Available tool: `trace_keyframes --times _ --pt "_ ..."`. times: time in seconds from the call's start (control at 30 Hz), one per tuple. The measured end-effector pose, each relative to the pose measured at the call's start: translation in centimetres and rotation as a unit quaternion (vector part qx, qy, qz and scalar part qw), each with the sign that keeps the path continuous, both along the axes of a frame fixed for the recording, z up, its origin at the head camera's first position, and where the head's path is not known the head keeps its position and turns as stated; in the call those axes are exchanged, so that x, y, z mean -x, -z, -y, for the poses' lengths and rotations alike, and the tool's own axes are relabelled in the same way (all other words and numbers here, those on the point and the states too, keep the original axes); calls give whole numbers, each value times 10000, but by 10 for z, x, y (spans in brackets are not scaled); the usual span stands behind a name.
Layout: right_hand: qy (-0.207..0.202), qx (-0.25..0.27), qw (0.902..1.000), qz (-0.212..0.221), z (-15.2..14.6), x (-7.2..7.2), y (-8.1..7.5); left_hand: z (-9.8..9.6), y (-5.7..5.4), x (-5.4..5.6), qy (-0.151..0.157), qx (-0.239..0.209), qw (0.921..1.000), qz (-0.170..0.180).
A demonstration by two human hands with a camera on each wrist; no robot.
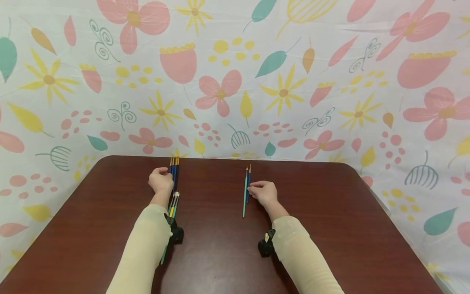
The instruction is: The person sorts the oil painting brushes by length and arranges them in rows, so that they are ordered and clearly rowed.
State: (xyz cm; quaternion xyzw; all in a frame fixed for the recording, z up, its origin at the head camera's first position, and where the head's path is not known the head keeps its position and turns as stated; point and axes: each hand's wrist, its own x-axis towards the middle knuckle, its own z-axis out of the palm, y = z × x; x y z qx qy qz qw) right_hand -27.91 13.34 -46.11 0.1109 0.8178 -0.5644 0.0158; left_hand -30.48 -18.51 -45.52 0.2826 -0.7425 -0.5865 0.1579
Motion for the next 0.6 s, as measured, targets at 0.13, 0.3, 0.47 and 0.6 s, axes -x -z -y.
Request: trace_keyframes --times 0.13,0.3,0.47,0.6 --pt "20 33 10000 46 0 -1 2 1 2 1 21 149 9999 37" --pt "0 44 10000 54 1 -1 3 3 3 2 46 357 9993 45" --pt "24 31 10000 35 0 -1 1 2 1 2 140 405 9991 14" --pt "22 42 10000 36 -1 -1 0 0 -1 2 182 432 9989 3"
